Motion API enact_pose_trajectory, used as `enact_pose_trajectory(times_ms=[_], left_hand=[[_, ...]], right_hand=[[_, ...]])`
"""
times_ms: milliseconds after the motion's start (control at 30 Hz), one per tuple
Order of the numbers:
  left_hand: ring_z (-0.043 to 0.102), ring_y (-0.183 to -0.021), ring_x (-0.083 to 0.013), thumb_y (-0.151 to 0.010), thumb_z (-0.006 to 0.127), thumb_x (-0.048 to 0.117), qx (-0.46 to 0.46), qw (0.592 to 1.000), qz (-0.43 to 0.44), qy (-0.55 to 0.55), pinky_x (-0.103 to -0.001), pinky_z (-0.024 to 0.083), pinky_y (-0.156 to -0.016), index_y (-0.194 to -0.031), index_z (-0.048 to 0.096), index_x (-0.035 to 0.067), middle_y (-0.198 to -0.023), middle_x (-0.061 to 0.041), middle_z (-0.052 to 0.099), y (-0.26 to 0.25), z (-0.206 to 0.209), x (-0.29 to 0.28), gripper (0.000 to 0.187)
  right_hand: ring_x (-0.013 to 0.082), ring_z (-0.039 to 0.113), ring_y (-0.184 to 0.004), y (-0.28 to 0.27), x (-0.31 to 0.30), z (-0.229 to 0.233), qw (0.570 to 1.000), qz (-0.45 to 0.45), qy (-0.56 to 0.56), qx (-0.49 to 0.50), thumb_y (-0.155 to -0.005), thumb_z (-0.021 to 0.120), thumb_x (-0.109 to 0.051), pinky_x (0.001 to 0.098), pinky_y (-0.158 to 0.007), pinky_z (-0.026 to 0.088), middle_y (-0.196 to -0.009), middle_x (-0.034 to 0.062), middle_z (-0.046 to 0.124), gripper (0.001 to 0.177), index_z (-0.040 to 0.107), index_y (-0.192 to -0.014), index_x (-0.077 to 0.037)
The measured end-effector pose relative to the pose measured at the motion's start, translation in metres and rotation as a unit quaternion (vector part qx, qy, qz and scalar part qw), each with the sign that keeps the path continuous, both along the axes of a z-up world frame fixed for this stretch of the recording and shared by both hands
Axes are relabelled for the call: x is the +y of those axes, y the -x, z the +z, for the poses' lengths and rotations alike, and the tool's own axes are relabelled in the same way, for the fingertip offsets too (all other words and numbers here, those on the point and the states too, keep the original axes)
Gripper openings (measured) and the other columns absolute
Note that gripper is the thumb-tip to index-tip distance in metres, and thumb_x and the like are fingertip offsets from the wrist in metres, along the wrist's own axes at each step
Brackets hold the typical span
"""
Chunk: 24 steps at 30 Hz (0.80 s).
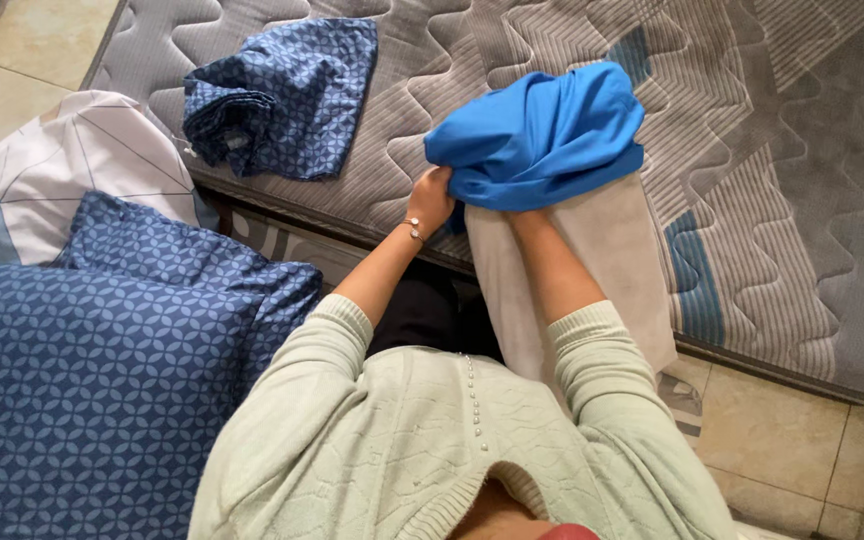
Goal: The person places a pillow into a patterned pillowcase, adjusts it, and sets it aside. Then the person places a second pillow into a solid blue pillowcase, adjusts the fit, and sets it aside.
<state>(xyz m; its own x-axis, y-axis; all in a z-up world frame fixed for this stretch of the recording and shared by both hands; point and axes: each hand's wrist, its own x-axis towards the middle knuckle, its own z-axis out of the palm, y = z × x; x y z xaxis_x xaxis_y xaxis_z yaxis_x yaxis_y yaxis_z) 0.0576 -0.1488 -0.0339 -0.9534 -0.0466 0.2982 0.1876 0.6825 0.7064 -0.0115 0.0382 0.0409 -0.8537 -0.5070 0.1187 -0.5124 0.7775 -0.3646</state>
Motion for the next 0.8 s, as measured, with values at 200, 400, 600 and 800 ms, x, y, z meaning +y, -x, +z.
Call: enact_pose_trajectory(times_ms=[200,400,600,800], left_hand=[[0.069,-0.081,-0.0406,-0.079,0.068,0.001,0.089,0.995,-0.009,-0.035,-0.048,0.057,-0.074,-0.115,0.066,-0.001,-0.09,-0.023,0.07,-0.047,0.021,0.045,0.036],[0.07,-0.081,-0.0412,-0.084,0.071,0.017,-0.022,0.996,-0.075,0.046,-0.05,0.056,-0.072,-0.105,0.068,0.0,-0.087,-0.021,0.071,-0.083,0.08,0.033,0.026],[0.073,-0.087,-0.0348,-0.076,0.077,0.043,-0.282,0.919,-0.069,0.266,-0.047,0.058,-0.075,-0.089,0.075,0.01,-0.093,-0.016,0.073,-0.07,0.142,-0.015,0.035],[0.071,-0.092,-0.032,-0.077,0.08,0.061,-0.173,0.962,-0.034,0.208,-0.047,0.057,-0.073,-0.1,0.071,0.012,-0.097,-0.011,0.073,-0.056,0.185,-0.011,0.054]], right_hand=[[0.0318,0.06,-0.118,0.051,0.017,0.024,0.997,-0.034,0.054,0.035,-0.093,0.061,-0.025,0.0443,-0.103,0.044,-0.126,0.0171,0.068,0.035,0.07,-0.121,-0.006],[0.0316,0.061,-0.114,0.063,-0.002,0.025,0.998,-0.004,0.057,0.017,-0.092,0.062,-0.023,0.0435,-0.1,0.045,-0.123,0.0176,0.07,0.034,0.071,-0.119,-0.005],[0.0314,0.063,-0.111,0.01,-0.03,-0.004,0.998,0.057,0.009,-0.04,-0.092,0.063,-0.022,0.0428,-0.098,0.047,-0.121,0.0181,0.071,0.033,0.072,-0.118,-0.004],[0.0312,0.065,-0.108,-0.025,-0.001,-0.015,0.976,0.153,-0.029,-0.149,-0.091,0.064,-0.02,0.042,-0.096,0.049,-0.118,0.0186,0.073,0.031,0.073,-0.116,-0.004]])
